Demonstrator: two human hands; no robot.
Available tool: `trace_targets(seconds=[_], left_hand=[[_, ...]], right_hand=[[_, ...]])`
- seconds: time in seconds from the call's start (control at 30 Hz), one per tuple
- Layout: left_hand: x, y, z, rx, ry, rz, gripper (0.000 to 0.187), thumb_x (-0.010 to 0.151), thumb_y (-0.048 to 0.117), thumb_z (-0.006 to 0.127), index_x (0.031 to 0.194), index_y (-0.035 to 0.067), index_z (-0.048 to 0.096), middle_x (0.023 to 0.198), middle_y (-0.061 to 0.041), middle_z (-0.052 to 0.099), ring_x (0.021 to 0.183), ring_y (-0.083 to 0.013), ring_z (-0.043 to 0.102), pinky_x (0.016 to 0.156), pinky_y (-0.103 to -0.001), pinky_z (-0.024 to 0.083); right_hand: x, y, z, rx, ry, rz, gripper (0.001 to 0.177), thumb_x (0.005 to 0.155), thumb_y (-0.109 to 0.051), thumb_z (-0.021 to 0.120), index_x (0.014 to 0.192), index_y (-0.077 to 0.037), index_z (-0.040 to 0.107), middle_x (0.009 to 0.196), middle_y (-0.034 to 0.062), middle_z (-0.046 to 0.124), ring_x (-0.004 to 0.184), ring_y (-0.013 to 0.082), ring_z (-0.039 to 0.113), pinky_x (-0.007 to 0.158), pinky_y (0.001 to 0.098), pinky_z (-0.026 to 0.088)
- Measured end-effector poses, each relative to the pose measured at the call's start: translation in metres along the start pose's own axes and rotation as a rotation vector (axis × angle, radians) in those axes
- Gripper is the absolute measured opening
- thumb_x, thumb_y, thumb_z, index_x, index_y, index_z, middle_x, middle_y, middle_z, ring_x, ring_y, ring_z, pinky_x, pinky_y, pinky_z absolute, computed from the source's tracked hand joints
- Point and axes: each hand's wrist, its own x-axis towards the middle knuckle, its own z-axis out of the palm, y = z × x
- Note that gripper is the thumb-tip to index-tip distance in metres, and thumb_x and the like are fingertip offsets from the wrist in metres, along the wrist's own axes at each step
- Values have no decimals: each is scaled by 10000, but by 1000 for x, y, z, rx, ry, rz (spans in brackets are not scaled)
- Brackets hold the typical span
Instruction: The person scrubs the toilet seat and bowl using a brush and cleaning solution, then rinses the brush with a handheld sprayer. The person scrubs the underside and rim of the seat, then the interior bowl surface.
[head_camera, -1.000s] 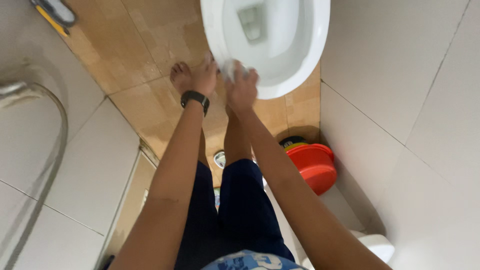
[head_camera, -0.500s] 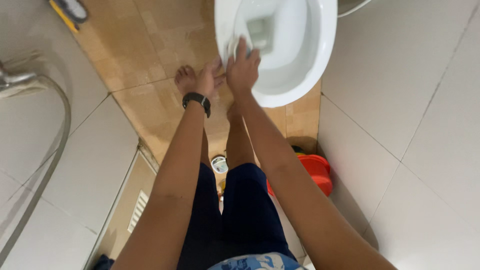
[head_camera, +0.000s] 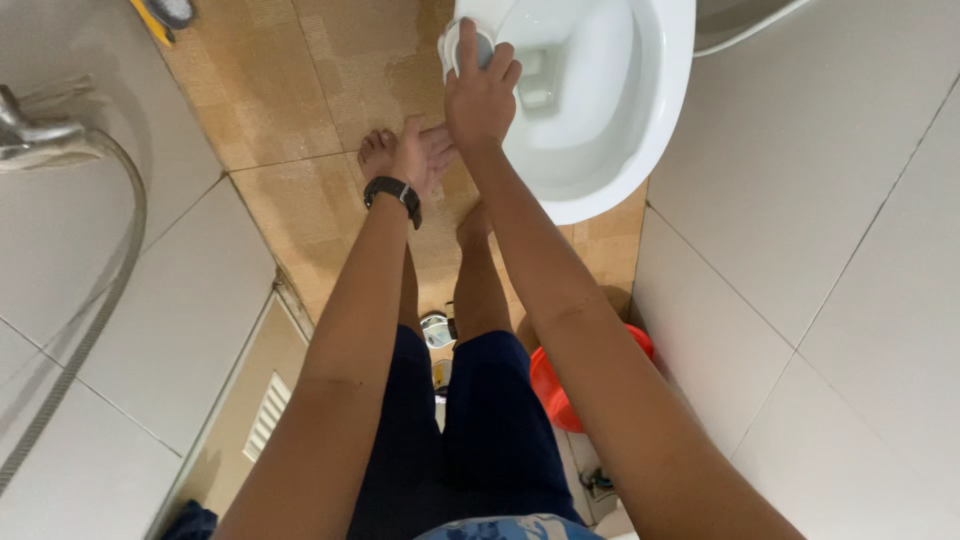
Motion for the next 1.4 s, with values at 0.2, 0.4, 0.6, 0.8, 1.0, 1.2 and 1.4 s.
trace_targets(seconds=[0.2,0.4,0.6,0.8,1.0,1.2,1.4], left_hand=[[12,5,7,-36,-6,-6,869,979,611,133,1540,-1,389,1636,-199,371,1512,-375,336,1244,-452,180],[9,4,-2,-31,36,55,795,1017,567,167,1582,31,328,1648,-140,314,1537,-312,288,1250,-430,197],[28,20,27,760,216,176,645,1032,386,331,1587,66,257,1633,-177,353,1514,-327,365,1238,-390,290],[60,-22,71,911,411,664,816,1060,101,506,1603,81,-103,1689,-299,37,1518,-429,259,1231,-445,316],[56,-24,63,706,430,484,781,1071,36,453,1628,174,-77,1693,-221,138,1501,-372,325,1198,-435,351],[41,-4,60,690,501,317,692,1025,78,540,1619,192,204,1495,-128,564,1319,-240,630,1120,-342,516],[57,-10,55,687,572,338,678,1003,72,580,1589,232,277,1485,-120,570,1306,-233,615,1091,-326,491]], right_hand=[[-108,38,-48,-141,-216,-89,683,872,-234,726,1493,-326,457,1268,249,441,1127,468,494,754,486,596],[-68,6,-13,-48,58,-139,683,882,-318,763,1492,-320,456,1255,224,446,1104,473,510,768,508,587],[-102,55,-23,-116,-71,17,722,856,-289,743,1495,-303,407,1285,235,431,1202,453,501,803,461,615],[-140,212,-62,-309,-229,320,678,948,-302,683,1538,-291,349,1347,303,395,1209,466,482,813,525,596],[10,291,-86,-162,169,360,672,1037,-211,683,1564,-165,268,1457,289,341,1344,484,457,893,447,631],[-110,278,-87,-327,-43,217,794,950,-238,710,1593,-219,246,1402,327,355,1275,531,461,931,516,564],[-26,272,-86,-110,82,475,687,1069,-277,592,1624,-228,190,1478,284,364,1274,443,508,933,491,582]])
